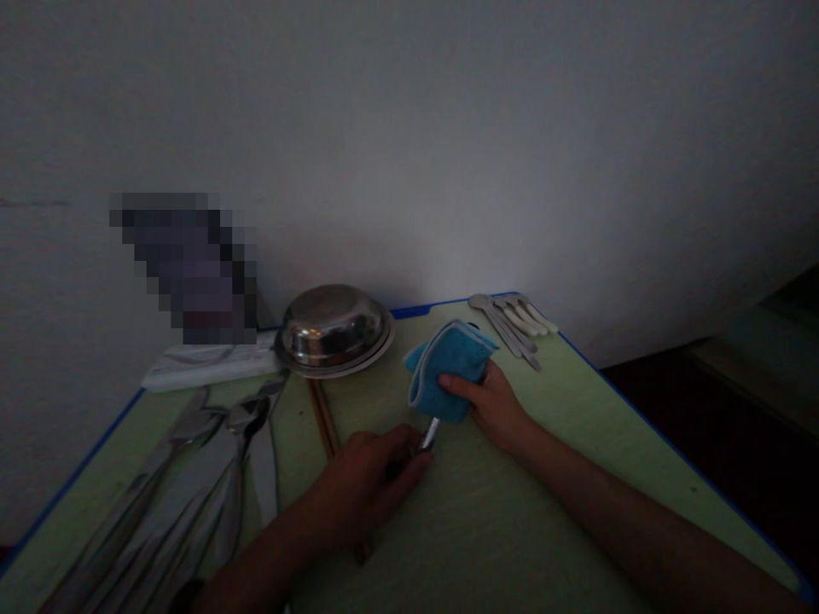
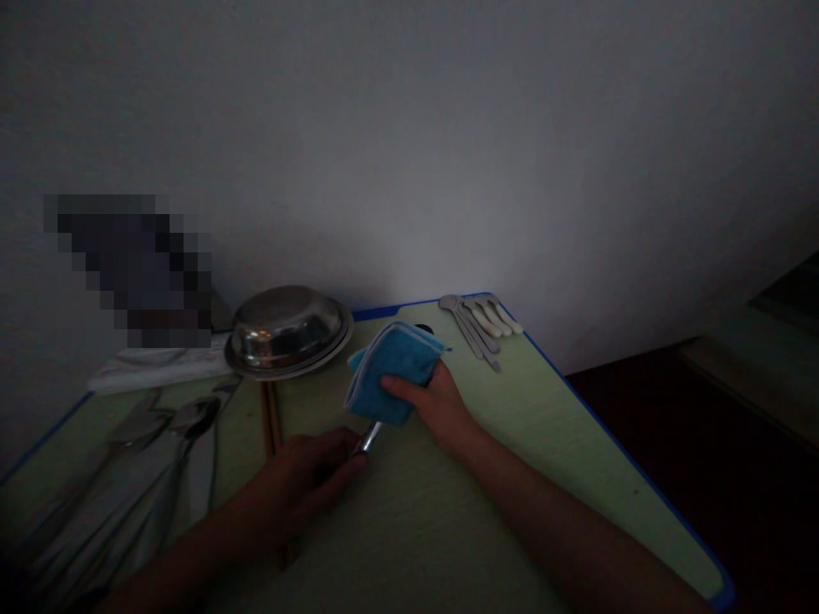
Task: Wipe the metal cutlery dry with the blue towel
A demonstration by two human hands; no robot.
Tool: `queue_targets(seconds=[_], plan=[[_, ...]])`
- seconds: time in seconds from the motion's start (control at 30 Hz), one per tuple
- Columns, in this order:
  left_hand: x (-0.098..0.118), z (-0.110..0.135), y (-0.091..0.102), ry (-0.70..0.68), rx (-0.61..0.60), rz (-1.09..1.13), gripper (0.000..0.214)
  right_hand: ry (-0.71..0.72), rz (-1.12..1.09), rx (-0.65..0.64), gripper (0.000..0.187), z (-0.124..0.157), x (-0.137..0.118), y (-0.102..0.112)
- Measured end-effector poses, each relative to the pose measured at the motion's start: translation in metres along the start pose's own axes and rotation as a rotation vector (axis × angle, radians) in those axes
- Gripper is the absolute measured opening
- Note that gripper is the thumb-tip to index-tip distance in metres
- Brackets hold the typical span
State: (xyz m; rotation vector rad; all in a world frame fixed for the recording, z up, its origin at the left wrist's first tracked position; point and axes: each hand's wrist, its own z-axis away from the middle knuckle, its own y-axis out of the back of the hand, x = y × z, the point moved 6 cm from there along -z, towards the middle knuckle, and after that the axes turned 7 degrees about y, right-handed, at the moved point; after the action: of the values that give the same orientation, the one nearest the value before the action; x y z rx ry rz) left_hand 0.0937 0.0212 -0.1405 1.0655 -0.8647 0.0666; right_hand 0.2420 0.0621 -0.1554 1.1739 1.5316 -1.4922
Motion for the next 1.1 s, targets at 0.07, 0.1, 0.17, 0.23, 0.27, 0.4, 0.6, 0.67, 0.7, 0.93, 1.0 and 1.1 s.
queue_targets(seconds=[0.07, 0.1, 0.17, 0.23, 0.27, 0.4, 0.6, 0.67, 0.7, 0.93, 1.0, 1.1], plan=[[0.000, 0.000, 0.000, 0.009, 0.006, -0.013, 0.026, -0.007, 0.026, 0.003, 0.032, 0.000, 0.002, 0.001], [0.000, 0.000, 0.001, 0.007, 0.014, -0.015, 0.026, -0.010, 0.037, 0.014, 0.028, -0.001, 0.004, 0.002], [0.000, 0.000, 0.001, -0.005, 0.024, -0.006, 0.026, -0.005, 0.080, 0.055, 0.026, -0.002, 0.005, 0.006], [0.000, -0.001, 0.001, -0.013, 0.018, 0.015, 0.027, 0.004, 0.161, 0.094, 0.030, -0.002, 0.004, 0.009], [0.000, -0.001, 0.002, -0.015, 0.016, 0.029, 0.028, 0.011, 0.211, 0.091, 0.031, -0.001, 0.003, 0.009], [-0.003, -0.002, 0.002, -0.003, 0.030, 0.081, 0.028, 0.052, 0.405, -0.037, 0.029, 0.011, -0.008, -0.009], [-0.011, -0.004, 0.000, 0.042, 0.057, 0.116, 0.031, 0.048, 0.454, -0.054, 0.027, 0.027, -0.012, -0.024], [-0.010, -0.005, 0.003, 0.050, 0.078, 0.120, 0.030, 0.049, 0.429, -0.056, 0.026, 0.027, -0.011, -0.023], [-0.009, -0.005, 0.004, 0.047, 0.087, 0.124, 0.029, 0.047, 0.405, -0.054, 0.025, 0.026, -0.010, -0.022], [-0.001, -0.001, 0.004, -0.096, 0.048, 0.043, 0.027, -0.130, -0.065, 0.161, 0.022, 0.015, 0.004, -0.006], [-0.003, 0.001, 0.002, -0.118, 0.036, 0.030, 0.027, -0.153, -0.170, 0.209, 0.022, 0.011, 0.006, -0.004], [-0.005, 0.002, -0.001, -0.137, 0.021, 0.006, 0.026, -0.136, -0.245, 0.291, 0.025, 0.004, 0.006, 0.003]])
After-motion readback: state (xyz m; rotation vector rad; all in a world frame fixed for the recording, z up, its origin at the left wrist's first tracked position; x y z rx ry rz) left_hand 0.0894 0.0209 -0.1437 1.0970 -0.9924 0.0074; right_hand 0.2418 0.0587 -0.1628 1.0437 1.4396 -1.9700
